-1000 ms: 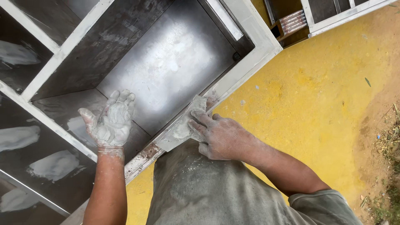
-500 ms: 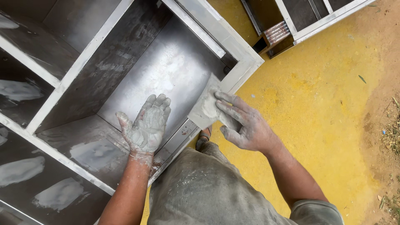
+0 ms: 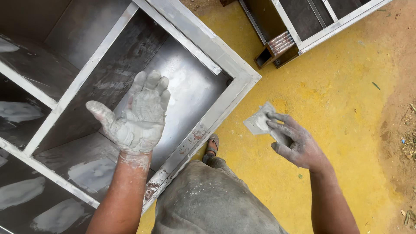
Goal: The person applies patches of gray filler compound to the interior surfaces of stainless steel cabinet frames. They hold a flat trowel loaded with filler, spread it over spots and seams inside each compartment, and move between compartments of the cabinet applying filler to new areas.
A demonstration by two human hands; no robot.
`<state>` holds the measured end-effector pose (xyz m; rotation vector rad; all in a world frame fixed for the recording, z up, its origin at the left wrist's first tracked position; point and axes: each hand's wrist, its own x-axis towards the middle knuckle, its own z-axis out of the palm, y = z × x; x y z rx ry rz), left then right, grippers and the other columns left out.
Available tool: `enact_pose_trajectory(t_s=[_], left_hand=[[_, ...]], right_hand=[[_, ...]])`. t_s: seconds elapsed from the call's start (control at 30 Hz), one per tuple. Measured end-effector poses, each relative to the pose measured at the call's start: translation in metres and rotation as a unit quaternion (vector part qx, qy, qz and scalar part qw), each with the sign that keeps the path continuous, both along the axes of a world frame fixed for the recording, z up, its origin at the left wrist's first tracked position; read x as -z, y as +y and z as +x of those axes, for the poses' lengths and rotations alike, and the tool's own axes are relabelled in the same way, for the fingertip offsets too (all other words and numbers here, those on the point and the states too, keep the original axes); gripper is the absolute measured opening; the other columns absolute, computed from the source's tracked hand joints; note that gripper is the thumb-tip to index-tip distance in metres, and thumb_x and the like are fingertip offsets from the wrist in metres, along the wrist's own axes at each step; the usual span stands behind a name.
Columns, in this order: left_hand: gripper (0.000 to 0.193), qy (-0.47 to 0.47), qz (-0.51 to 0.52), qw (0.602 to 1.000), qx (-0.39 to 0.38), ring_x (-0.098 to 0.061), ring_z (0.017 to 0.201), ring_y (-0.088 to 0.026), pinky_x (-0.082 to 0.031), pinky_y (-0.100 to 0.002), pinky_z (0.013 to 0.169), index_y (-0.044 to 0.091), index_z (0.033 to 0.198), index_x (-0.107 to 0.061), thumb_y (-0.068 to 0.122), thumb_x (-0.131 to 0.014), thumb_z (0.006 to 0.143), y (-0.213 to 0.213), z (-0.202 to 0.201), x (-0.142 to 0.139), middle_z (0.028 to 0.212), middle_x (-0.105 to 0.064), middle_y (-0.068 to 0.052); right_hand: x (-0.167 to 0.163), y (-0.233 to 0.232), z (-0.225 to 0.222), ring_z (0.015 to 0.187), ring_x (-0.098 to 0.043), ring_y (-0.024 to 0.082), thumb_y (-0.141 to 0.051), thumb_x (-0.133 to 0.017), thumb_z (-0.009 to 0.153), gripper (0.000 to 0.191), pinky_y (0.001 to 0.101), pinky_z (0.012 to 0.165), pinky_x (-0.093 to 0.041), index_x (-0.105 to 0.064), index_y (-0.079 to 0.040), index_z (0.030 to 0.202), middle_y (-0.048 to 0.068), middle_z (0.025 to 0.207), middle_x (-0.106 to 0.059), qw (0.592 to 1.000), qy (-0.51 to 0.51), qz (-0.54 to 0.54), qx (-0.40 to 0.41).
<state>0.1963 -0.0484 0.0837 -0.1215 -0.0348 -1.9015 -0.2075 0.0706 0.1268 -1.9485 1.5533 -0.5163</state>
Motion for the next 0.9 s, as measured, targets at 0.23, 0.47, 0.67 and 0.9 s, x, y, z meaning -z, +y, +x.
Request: enact_pose_trajectory(t_s=[0.23, 0.47, 0.67, 0.9], left_hand=[[0.124, -0.183, 0.181, 0.958, -0.128, -0.032, 0.156, -0.041, -0.031, -0.051, 0.131, -0.004, 0.158, -0.037, 0.082, -0.07, 0.074, 0.074, 0.016, 0.046, 0.159, -0.043, -0.023], [0.128, -0.281, 0.198, 0.914, -0.213, -0.022, 0.163, -0.039, -0.019, -0.049, 0.138, -0.001, 0.163, -0.024, 0.081, -0.071, 0.078, 0.115, -0.01, 0.071, 0.169, -0.029, -0.02], [0.124, -0.248, 0.181, 0.937, -0.165, -0.033, 0.157, -0.041, -0.026, -0.052, 0.134, -0.005, 0.159, -0.032, 0.079, -0.071, 0.076, 0.061, -0.059, 0.065, 0.163, -0.038, -0.026], [0.118, -0.132, 0.159, 0.975, -0.076, -0.038, 0.151, -0.045, -0.03, -0.055, 0.131, -0.007, 0.157, -0.037, 0.081, -0.062, 0.083, 0.04, -0.08, 0.062, 0.156, -0.044, -0.031]], right_hand=[[-0.032, -0.109, -0.026, 0.121, -0.063, 0.033, -0.025, -0.075, 0.069, 0.066, 0.0462, 0.099, -0.055, -0.067, -0.019, 0.134, 0.002, 0.153, -0.054, 0.965, 0.258, -0.049, 0.0], [0.043, -0.048, -0.013, 0.085, -0.061, 0.031, -0.021, -0.078, 0.066, 0.06, 0.0404, 0.084, -0.058, -0.071, -0.014, 0.126, 0.006, 0.144, -0.061, 0.96, 0.248, -0.123, -0.054], [0.08, -0.075, -0.015, 0.085, -0.057, 0.03, -0.021, -0.078, 0.069, 0.059, 0.0404, 0.08, -0.055, -0.071, -0.008, 0.126, 0.009, 0.144, -0.059, 0.952, 0.226, -0.195, -0.065], [0.084, -0.096, -0.043, 0.089, -0.056, 0.027, -0.02, -0.076, 0.073, 0.055, 0.0384, 0.077, -0.055, -0.072, -0.015, 0.128, 0.003, 0.146, -0.058, 0.913, 0.365, -0.13, -0.131]])
